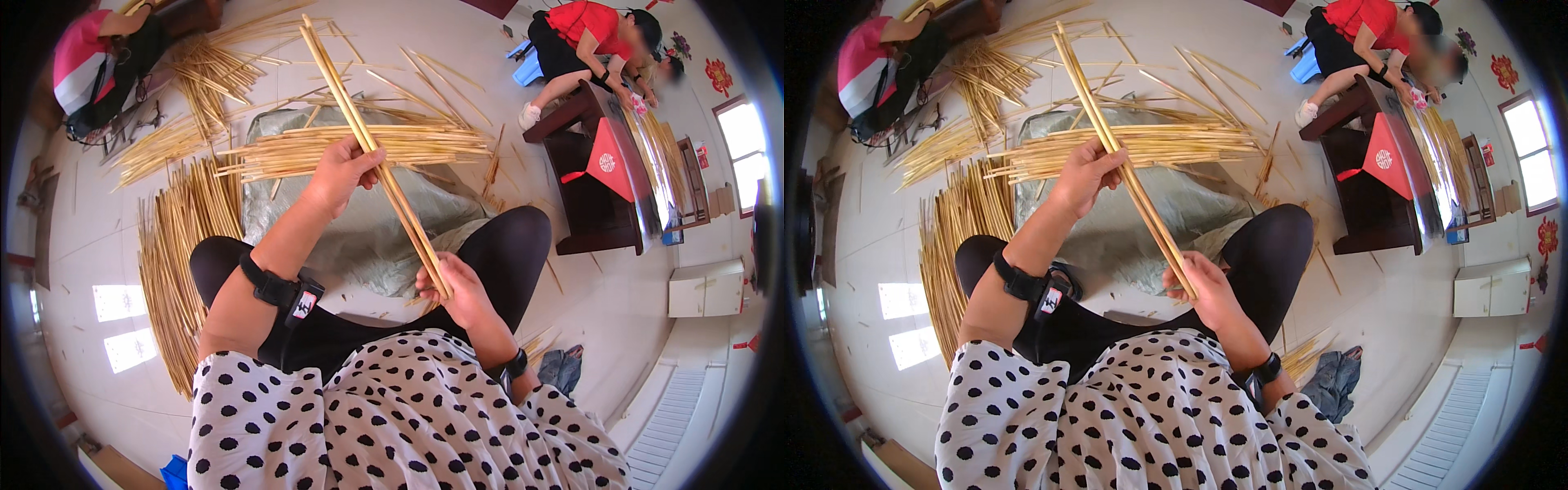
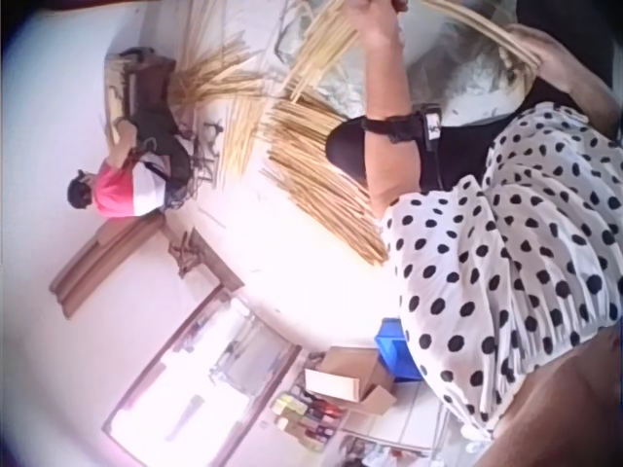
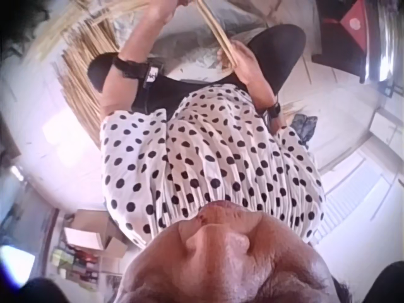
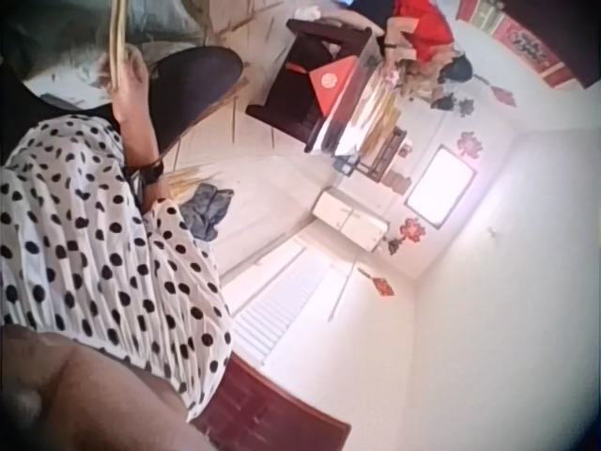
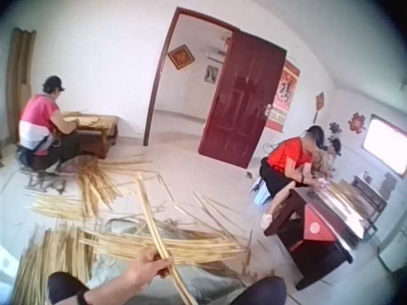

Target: Sorting and prepping long thin bamboo strips for weaving.

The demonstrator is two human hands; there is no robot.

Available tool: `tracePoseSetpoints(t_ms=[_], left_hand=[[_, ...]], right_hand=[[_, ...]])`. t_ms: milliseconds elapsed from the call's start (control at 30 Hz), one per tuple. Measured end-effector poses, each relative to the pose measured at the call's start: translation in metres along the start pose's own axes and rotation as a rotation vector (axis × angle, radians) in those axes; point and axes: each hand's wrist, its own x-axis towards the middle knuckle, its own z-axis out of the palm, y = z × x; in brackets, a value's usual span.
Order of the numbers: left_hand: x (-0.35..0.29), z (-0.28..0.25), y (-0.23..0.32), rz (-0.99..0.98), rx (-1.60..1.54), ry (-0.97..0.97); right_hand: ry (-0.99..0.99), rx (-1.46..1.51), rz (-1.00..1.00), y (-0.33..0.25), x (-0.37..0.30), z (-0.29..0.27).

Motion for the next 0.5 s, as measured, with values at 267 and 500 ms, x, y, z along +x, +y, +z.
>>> tracePoseSetpoints(t_ms=[267,500], left_hand=[[-0.005,0.002,0.006,-0.093,-0.06,-0.229],[-0.009,0.0,0.016,-0.149,-0.156,-0.436]], right_hand=[[-0.094,-0.15,0.002,0.006,0.002,-0.004],[-0.155,-0.099,0.058,0.008,0.002,-0.008]])
